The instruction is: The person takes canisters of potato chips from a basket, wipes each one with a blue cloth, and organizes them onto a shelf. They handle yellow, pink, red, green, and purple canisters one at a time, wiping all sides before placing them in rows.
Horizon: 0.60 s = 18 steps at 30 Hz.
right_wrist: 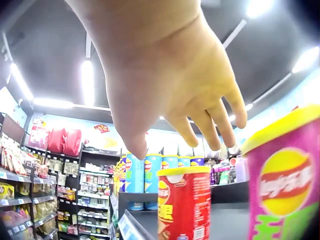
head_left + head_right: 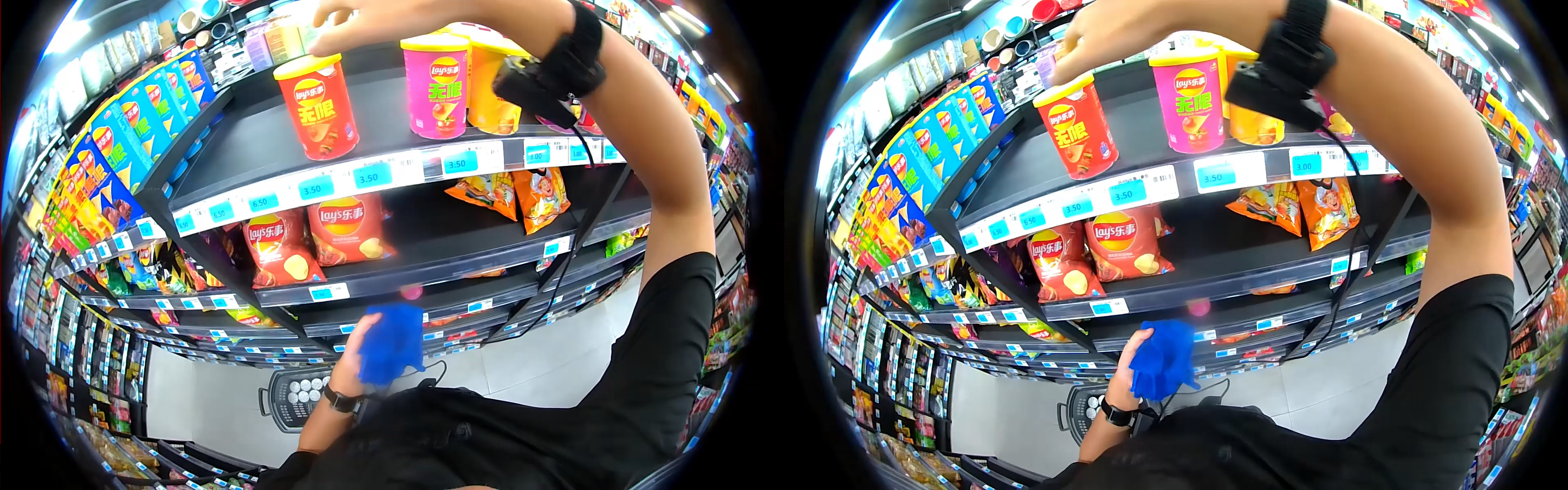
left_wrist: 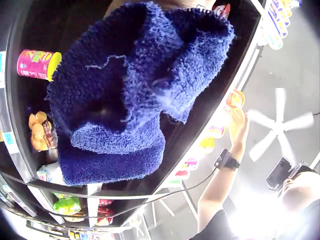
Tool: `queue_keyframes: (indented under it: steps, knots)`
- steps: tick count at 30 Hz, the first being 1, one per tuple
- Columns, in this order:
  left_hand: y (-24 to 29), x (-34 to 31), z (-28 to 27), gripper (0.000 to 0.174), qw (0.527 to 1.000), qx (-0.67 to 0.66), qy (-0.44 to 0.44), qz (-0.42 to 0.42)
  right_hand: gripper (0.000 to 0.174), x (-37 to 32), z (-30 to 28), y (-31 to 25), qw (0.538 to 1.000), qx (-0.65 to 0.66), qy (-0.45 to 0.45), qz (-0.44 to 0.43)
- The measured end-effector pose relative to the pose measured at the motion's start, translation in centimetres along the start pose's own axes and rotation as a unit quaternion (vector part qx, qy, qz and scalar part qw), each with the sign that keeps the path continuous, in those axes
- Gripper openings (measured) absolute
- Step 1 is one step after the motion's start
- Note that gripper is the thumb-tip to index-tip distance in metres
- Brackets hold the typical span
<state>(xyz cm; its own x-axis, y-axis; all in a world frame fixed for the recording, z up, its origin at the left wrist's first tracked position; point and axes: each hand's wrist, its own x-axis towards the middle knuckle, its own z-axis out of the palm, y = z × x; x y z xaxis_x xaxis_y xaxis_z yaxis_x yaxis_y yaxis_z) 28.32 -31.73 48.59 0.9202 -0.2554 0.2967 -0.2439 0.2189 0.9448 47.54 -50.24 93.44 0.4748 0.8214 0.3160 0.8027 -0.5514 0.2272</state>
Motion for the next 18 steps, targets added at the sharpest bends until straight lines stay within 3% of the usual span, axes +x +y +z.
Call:
queue_keyframes:
  steps: [3,4,7,8,9,11,12,14,16,18]
  knots:
    - [1.4,0.1,0.8,0.066,0.999,0.019,-0.005,0.027,0.072,1.4,-0.3,-2.8,0.997,0.005,-0.063,-0.041]
    - [1.9,0.1,0.9,0.066,0.999,0.014,-0.007,0.035,0.067,2.2,1.2,-3.0,1.000,-0.003,0.004,-0.013]
    - [1.5,-0.8,0.5,0.063,0.993,-0.106,0.029,-0.045,0.039,4.7,3.3,-3.3,0.997,-0.061,-0.050,0.016]
    - [1.7,-0.7,0.5,0.061,0.985,-0.162,0.020,-0.050,0.032,4.7,3.8,-3.0,0.998,-0.062,-0.015,0.010]
    - [2.0,-0.6,0.4,0.059,0.974,-0.217,0.010,-0.055,0.043,4.0,2.8,-2.8,0.998,-0.044,-0.051,-0.004]
    - [2.0,-0.8,0.3,0.058,0.988,-0.152,0.007,-0.028,0.064,2.1,-0.1,-2.5,0.992,-0.009,-0.125,-0.029]
    - [2.0,-1.2,0.2,0.059,0.999,-0.028,0.014,0.003,0.064,3.3,2.1,-0.3,0.997,-0.030,-0.065,-0.027]
    - [1.9,-1.5,0.3,0.058,0.998,0.051,0.019,0.027,0.068,3.0,1.9,0.6,0.996,-0.012,-0.089,-0.011]
    - [2.0,-1.4,0.7,0.054,0.999,-0.041,0.013,0.014,0.075,1.0,0.1,0.1,0.990,0.031,-0.134,0.008]
    - [2.0,-1.5,0.9,0.054,0.999,-0.030,0.008,0.019,0.077,1.4,1.5,1.0,0.996,-0.023,-0.088,0.004]
